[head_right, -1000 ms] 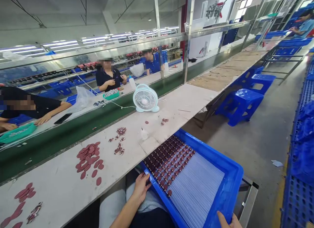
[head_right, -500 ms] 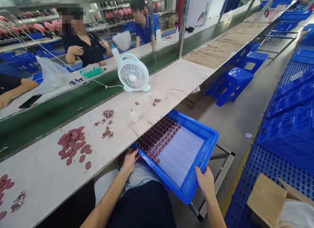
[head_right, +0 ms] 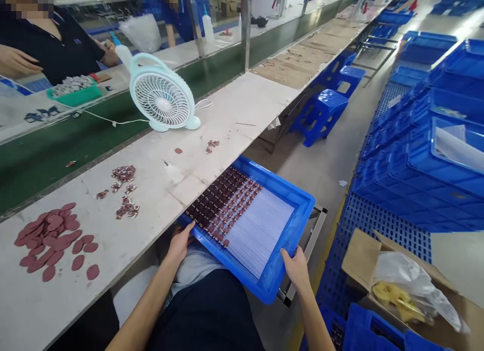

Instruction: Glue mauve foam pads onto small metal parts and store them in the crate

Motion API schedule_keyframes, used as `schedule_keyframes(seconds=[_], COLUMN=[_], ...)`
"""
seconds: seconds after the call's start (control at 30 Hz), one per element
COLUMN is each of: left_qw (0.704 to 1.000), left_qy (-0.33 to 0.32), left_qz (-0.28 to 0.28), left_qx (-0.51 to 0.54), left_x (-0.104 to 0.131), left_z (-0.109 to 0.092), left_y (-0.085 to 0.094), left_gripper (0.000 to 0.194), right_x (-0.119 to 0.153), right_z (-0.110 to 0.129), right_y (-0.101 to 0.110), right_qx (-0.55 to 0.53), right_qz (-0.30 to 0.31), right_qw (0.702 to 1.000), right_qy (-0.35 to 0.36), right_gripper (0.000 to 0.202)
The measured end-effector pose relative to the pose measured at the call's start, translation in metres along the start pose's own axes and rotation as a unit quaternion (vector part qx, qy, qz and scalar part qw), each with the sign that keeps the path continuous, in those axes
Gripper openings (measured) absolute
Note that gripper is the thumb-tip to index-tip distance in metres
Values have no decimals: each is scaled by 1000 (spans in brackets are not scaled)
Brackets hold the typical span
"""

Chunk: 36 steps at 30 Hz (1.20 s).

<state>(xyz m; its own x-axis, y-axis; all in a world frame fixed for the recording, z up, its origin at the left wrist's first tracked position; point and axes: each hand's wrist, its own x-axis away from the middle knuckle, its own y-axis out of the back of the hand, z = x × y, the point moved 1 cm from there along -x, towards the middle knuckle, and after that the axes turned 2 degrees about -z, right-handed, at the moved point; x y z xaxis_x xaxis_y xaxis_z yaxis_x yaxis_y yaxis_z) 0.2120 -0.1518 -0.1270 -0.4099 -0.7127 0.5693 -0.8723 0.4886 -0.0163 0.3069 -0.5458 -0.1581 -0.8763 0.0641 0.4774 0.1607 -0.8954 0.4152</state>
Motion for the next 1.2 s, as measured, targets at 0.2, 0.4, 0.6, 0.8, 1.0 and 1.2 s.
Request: schedule_keyframes(seconds=[0.2, 0.4, 0.6, 0.8, 1.0, 1.2], left_qw=[1000, 999, 998, 997, 991, 962], left_qy=[-10, -26, -34, -16, -114, -213], left_qz=[-6, -14, 6, 67, 45, -171], left_qx=[14, 24, 49, 40, -59, -21], left_x=[-5, -2, 34, 109, 141, 128], left_z=[-2, -9, -14, -18, -46, -93], left_y=[-19, -18, 8, 64, 126, 185], left_gripper=[34, 34, 51, 52, 37, 30], right_x=[2, -10, 8, 55, 118, 161], right_z=[5, 20, 98, 208, 317, 451], right_y=[9, 20, 24, -43, -172, -386], right_qx=[-35, -33, -28, -63, 19, 170], right_qz=[-10, -93, -196, -36, 317, 395], right_qw=[999, 995, 972, 950, 858, 730], right_qy=[-7, 0, 130, 303, 404, 531], right_gripper=[63, 87, 76, 35, 26, 26])
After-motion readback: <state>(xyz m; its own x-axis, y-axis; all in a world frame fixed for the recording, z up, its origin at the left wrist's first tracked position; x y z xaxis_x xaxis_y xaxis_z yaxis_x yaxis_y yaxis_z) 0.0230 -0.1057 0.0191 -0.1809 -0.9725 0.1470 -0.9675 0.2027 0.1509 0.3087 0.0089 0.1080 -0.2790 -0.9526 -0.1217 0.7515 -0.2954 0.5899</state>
